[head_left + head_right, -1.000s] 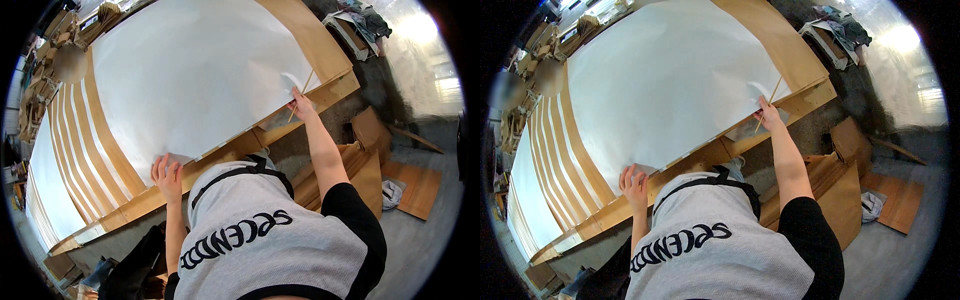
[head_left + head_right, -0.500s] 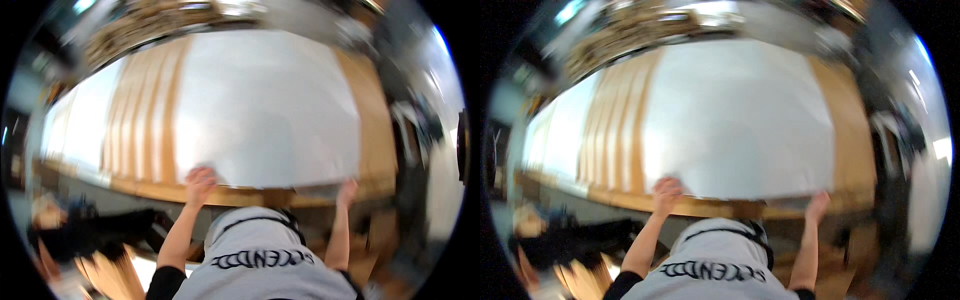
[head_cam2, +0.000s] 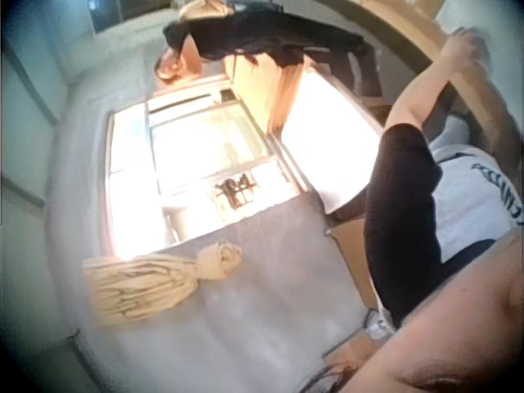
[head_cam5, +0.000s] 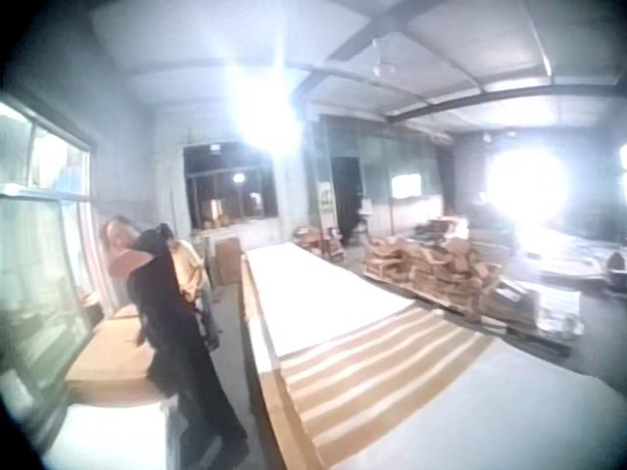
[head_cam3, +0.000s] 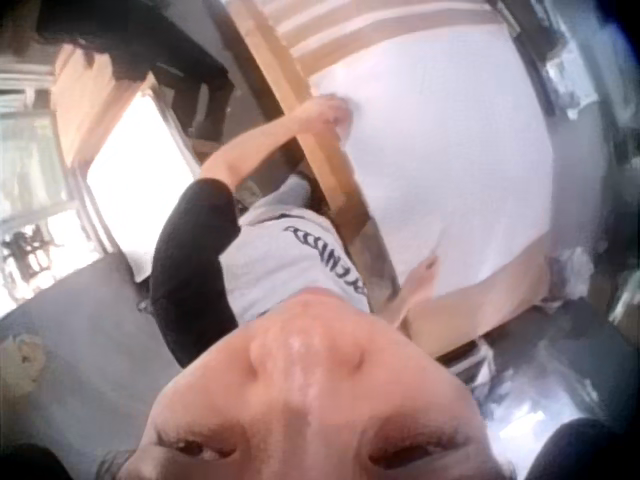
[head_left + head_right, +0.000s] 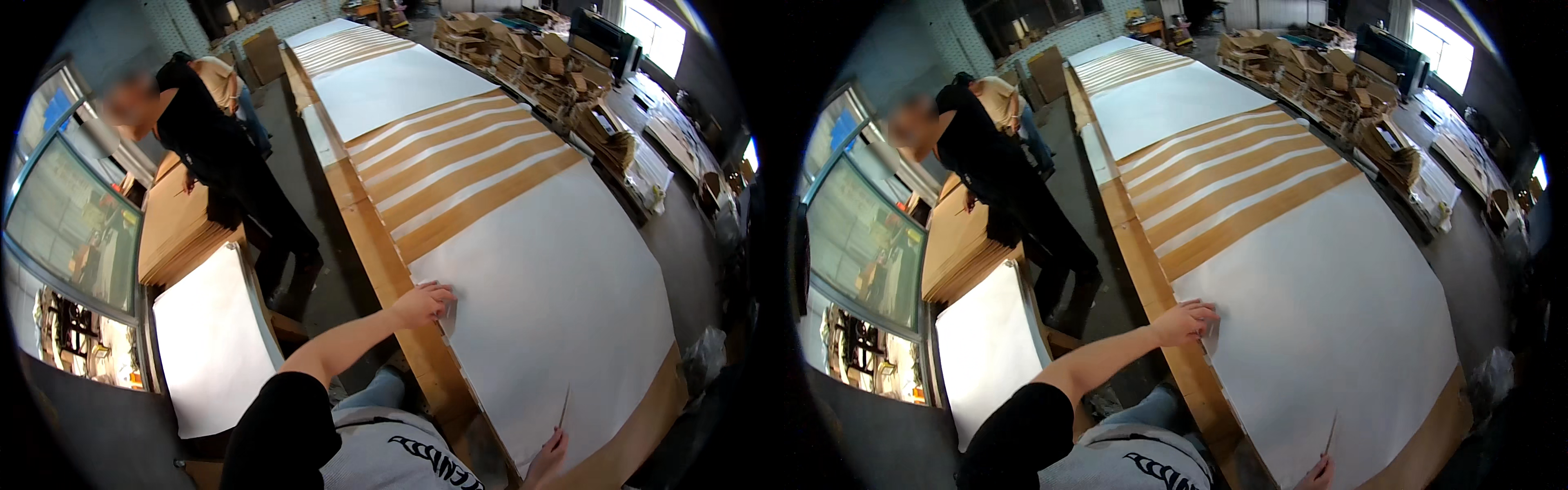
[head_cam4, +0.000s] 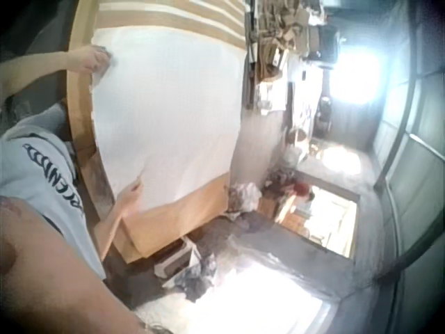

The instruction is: The person repeatedly picks up large sheets of paper, places them on a wooden surface, and smooths them with a thin stick. The person works alongside another person at the same table, handling the paper one at a time.

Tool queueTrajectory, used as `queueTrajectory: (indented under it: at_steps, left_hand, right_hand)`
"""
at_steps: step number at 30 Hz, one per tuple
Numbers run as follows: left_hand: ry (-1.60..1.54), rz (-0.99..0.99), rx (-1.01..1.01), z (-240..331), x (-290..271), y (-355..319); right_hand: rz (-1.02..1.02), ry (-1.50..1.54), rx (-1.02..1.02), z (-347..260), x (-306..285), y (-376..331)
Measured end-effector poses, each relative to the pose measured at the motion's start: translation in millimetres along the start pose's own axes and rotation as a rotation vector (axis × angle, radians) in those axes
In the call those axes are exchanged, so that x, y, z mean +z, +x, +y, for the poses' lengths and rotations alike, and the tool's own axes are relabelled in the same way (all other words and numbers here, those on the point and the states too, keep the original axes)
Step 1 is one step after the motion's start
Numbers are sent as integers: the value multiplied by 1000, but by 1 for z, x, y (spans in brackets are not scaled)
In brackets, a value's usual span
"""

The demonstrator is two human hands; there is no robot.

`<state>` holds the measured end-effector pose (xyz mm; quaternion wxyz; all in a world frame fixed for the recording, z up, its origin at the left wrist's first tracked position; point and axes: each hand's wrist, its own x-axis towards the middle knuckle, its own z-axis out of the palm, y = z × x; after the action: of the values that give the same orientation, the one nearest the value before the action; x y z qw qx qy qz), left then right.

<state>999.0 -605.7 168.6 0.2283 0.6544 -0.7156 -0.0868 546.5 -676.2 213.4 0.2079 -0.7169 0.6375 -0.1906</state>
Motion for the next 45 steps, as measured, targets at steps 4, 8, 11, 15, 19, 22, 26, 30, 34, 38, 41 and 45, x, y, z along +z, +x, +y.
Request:
queueTrajectory:
  at_steps: [4,8,11,15,19,22,26,30,34,38,41,45]
  left_hand:
    - [41,165,-154,44,8,-23]
    - [-231,180,-391,87,16,-83]
    - [-395,136,-590,96,37,-161]
    - [-554,-43,-974,107,28,-241]
    - [-595,-4,-1066,93,27,-294]
    - [-611,108,-1104,79,25,-320]
    - [-621,216,-1218,56,4,-338]
    - [-622,397,-1412,53,-13,-366]
    - [-738,700,-1621,78,1,-394]
    - [-854,881,-1870,117,15,-387]
    - [-1186,1154,-1927,158,62,-382]
    - [-1090,1021,-1919,184,27,-333]
  right_hand:
    - [-187,149,-140,-68,14,28]
    - [-288,183,-296,-86,59,34]
    - [-402,165,-376,-120,87,22]
    - [-531,137,-534,-182,125,5]
    - [-712,150,-623,-261,157,-28]
    - [-756,121,-836,-313,188,-48]
    - [-738,33,-980,-356,229,-58]
    - [-773,-86,-1073,-394,248,-58]
    - [-819,-69,-1123,-423,278,-50]
    - [-954,-82,-1210,-448,334,-46]
    - [-1073,-56,-1318,-467,367,-69]
    - [-1241,-147,-1394,-473,383,-115]
